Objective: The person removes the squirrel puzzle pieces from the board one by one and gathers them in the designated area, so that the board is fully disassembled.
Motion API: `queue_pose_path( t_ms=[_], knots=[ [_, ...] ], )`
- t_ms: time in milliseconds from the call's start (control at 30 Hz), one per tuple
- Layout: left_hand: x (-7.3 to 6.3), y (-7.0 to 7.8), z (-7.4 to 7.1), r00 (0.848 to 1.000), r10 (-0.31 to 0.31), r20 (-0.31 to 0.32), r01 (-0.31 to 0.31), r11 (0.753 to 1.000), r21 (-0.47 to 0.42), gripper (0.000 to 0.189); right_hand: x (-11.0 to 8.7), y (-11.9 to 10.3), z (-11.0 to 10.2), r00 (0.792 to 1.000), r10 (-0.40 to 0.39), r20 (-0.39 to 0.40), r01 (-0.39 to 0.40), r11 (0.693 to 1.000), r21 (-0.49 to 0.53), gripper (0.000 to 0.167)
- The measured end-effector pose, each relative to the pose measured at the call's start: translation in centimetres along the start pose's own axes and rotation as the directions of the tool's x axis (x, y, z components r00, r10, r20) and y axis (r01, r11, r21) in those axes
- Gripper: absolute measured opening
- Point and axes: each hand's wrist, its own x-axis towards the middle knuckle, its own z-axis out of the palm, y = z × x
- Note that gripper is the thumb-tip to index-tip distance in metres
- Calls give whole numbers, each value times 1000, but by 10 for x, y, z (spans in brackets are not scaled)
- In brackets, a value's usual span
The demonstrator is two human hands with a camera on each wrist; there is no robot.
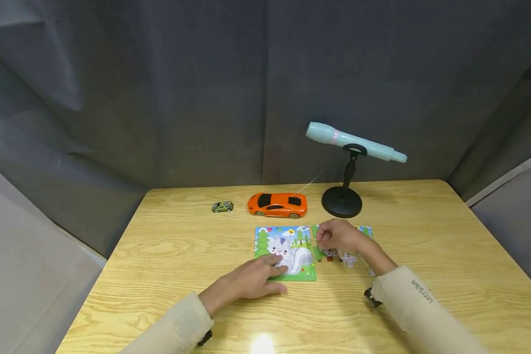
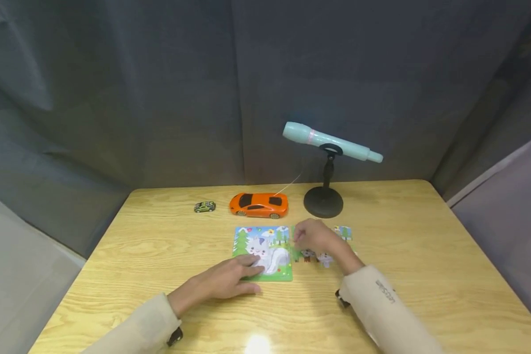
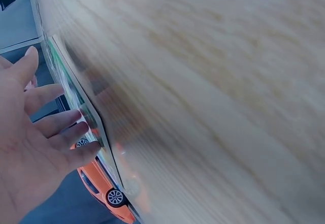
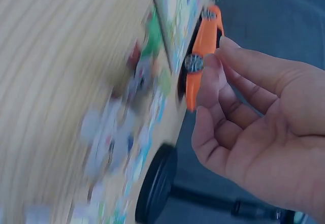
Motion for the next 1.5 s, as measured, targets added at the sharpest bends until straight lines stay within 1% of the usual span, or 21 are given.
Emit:
queue_pose_path(
  t_ms=[167, 233, 333, 400, 500, 667, 867, 1000, 1067, 1167, 1300, 1400, 1500],
  knots=[
    [-6, -6, 1, 1000, 18, -24, -17, 1000, 15, 58, 15, -16, 22, 999, -35, 33, 36, 999, -28, 4],
    [-10, -9, 1, 999, 27, -37, -27, 1000, 10, 57, 19, -20, 30, 998, -44, 40, 44, 999, -21, 4],
    [-16, -12, 2, 998, 32, -50, -32, 999, 2, 56, 23, -23, 41, 998, -46, 47, 46, 999, -10, 6],
    [-20, -14, 2, 998, 32, -52, -32, 999, 10, 56, 26, -24, 47, 998, -43, 54, 43, 999, 7, 9],
    [-25, -17, 3, 998, 40, -56, -38, 999, 32, 56, 30, -26, 54, 997, -58, 58, 58, 998, -2, 12],
    [-28, -17, 4, 994, 73, -80, -68, 996, 61, 54, 29, -30, 61, 996, -64, 58, 64, 998, -1, 12],
    [-29, -17, 3, 994, 83, -74, -75, 991, 108, 54, 27, -35, 69, 999, -16, 47, 15, 1000, 2, 11],
    [-29, -17, 3, 995, 83, -59, -77, 992, 101, 53, 27, -35, 71, 999, 3, 37, -3, 1000, 10, 10],
    [-29, -17, 3, 995, 82, -49, -77, 992, 98, 53, 28, -34, 72, 999, 0, 38, 0, 1000, 11, 9],
    [-29, -18, 3, 995, 88, -43, -83, 991, 109, 54, 30, -34, 71, 999, 12, 38, -13, 1000, 18, 7],
    [-29, -19, 3, 996, 85, -40, -80, 991, 108, 54, 32, -34, 70, 999, 27, 40, -27, 1000, 0, 4],
    [-29, -18, 3, 997, 74, -33, -70, 993, 99, 54, 33, -35, 69, 999, 12, 48, -10, 999, -37, 2],
    [-29, -18, 3, 997, 65, -30, -62, 993, 100, 55, 32, -36, 67, 999, -3, 55, 5, 999, -50, 2]
  ],
)
